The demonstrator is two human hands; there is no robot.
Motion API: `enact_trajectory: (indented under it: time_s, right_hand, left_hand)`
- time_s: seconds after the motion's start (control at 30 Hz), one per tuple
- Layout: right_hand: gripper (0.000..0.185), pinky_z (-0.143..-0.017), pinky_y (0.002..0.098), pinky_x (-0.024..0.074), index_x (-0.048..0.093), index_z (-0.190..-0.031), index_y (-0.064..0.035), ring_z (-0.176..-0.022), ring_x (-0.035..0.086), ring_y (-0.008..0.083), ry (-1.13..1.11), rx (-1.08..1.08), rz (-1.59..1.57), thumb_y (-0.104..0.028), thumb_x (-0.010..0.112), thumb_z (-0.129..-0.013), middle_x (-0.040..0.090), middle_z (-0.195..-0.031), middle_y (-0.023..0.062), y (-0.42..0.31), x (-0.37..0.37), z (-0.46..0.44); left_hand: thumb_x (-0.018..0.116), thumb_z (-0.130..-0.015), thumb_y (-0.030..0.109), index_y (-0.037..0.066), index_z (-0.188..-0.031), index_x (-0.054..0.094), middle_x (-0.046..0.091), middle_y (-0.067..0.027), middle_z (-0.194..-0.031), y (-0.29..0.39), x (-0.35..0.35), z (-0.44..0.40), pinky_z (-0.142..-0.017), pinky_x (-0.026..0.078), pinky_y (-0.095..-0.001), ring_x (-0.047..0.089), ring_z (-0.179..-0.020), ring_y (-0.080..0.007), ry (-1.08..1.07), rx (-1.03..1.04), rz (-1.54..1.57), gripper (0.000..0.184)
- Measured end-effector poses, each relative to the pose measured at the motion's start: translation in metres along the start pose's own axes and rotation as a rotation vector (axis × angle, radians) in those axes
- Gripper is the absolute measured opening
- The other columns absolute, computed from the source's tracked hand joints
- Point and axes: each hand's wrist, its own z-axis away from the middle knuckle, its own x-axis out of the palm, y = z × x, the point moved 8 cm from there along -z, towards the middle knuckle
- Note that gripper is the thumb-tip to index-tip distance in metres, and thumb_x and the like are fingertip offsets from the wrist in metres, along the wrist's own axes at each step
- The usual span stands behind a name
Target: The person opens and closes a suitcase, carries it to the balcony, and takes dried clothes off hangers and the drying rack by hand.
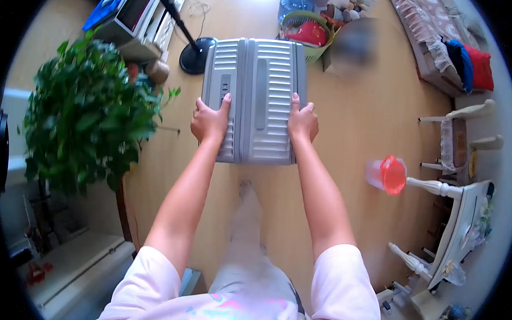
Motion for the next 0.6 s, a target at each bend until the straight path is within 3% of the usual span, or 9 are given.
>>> enact_trajectory:
  time_s: [0.13, 0.27, 0.6]
  right_hand:
    - [0.082, -0.093, 0.0523, 0.0503, 0.056, -0.127, 0.0021, -0.110, 0.065, 0.0432, -0.085, 0.018, -0.012, -0.071, 0.039, -0.094, 0.067, -0.113, 0.0287, -0.063, 0.009, -0.097]
    - [0.082, -0.091, 0.0526, 0.0506, 0.056, -0.126, 0.0011, -0.108, 0.065, 0.0433, -0.025, -0.022, -0.041, -0.072, 0.042, -0.093, 0.068, -0.111, 0.0276, -0.125, 0.014, -0.180]
    - [0.084, -0.085, 0.0548, 0.0519, 0.055, -0.125, -0.0005, -0.099, 0.068, 0.0439, -0.026, -0.041, -0.051, -0.076, 0.042, -0.090, 0.071, -0.101, 0.0260, -0.267, 0.061, -0.380]
  left_hand:
    - [0.061, -0.075, 0.078, -0.002, -0.128, 0.054, 0.068, -0.0240, -0.107, 0.065, 0.014, -0.079, -0.087, 0.053, -0.0476, 0.068, -0.099, -0.0396, 0.130, 0.007, -0.002, 0.097]
    - [0.060, -0.077, 0.078, -0.002, -0.133, 0.050, 0.069, -0.0243, -0.109, 0.122, 0.033, -0.161, -0.086, 0.053, -0.0488, 0.068, -0.101, -0.0403, 0.077, -0.043, -0.006, 0.098]
    - [0.062, -0.076, 0.076, -0.003, -0.127, 0.050, 0.065, -0.0258, -0.109, 0.254, 0.086, -0.367, -0.086, 0.052, -0.0498, 0.066, -0.100, -0.0407, 0.185, -0.034, -0.069, 0.095]
